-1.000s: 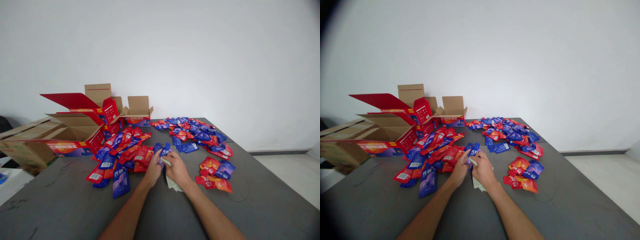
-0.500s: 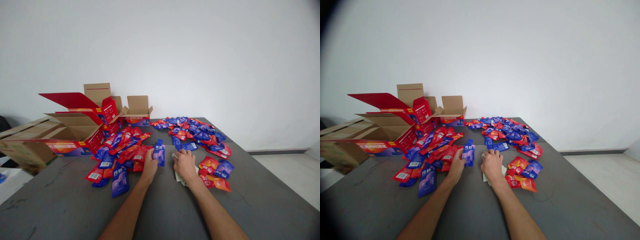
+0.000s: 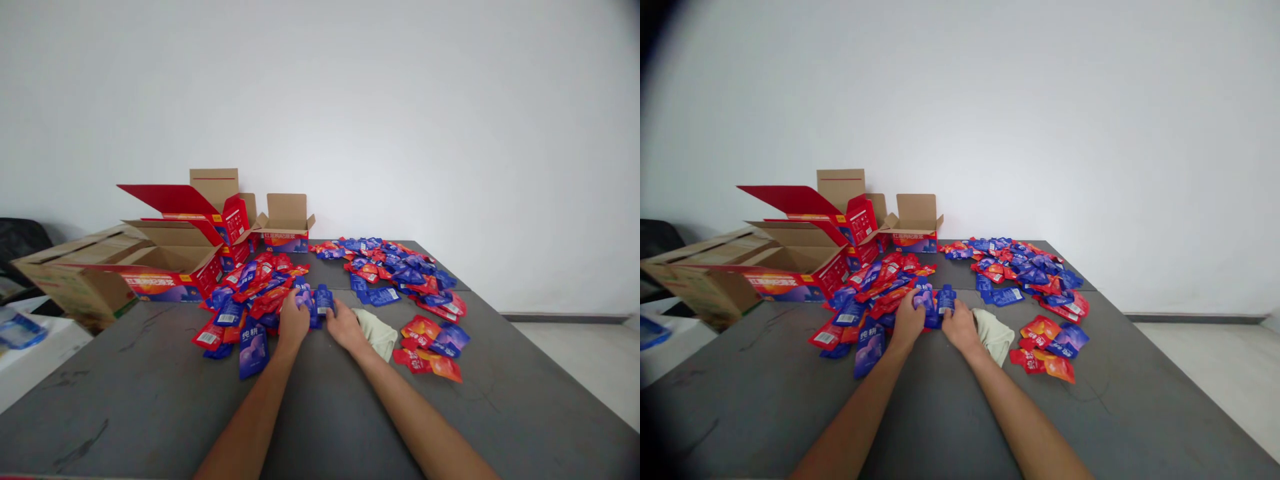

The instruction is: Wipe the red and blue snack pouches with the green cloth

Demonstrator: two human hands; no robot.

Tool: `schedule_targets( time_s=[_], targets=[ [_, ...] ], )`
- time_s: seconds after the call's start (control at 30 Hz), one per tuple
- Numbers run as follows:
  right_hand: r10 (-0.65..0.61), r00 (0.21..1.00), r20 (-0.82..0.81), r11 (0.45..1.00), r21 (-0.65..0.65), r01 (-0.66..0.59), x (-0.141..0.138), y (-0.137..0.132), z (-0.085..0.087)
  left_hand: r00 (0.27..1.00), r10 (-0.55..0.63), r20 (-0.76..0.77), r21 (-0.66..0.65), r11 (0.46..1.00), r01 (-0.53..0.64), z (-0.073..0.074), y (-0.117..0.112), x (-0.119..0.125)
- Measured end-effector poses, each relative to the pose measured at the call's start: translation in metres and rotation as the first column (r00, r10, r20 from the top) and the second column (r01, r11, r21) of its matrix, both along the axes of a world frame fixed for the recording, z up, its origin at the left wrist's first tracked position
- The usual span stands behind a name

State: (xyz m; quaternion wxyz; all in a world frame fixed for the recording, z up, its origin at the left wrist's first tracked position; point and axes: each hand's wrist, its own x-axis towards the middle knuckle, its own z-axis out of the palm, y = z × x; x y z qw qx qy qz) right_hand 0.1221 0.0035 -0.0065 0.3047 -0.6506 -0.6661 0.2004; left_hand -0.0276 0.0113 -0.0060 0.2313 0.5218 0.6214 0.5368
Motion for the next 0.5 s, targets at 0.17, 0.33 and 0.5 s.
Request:
schedule_targets(
  time_s=[0.17, 0.33, 0.5],
  targets=[
    [-0.064, 0.998, 0.011, 0.992, -0.104, 0.065, -0.018, 0.016, -0.007, 0.956, 0.040, -0.291, -0.052, 0.997, -0.058, 0.018, -0.003, -0.026],
    [-0.091, 0.995, -0.026, 0.988, -0.124, 0.087, -0.054, 0.014, -0.012, 0.830, 0.094, -0.550, -0.144, 0.968, -0.206, 0.021, -0.014, -0.045],
    [-0.097, 0.993, -0.067, 0.991, -0.095, 0.090, -0.080, 0.006, -0.015, 0.798, 0.114, -0.592, -0.223, 0.928, -0.298, 0.010, -0.020, -0.056]
  ],
)
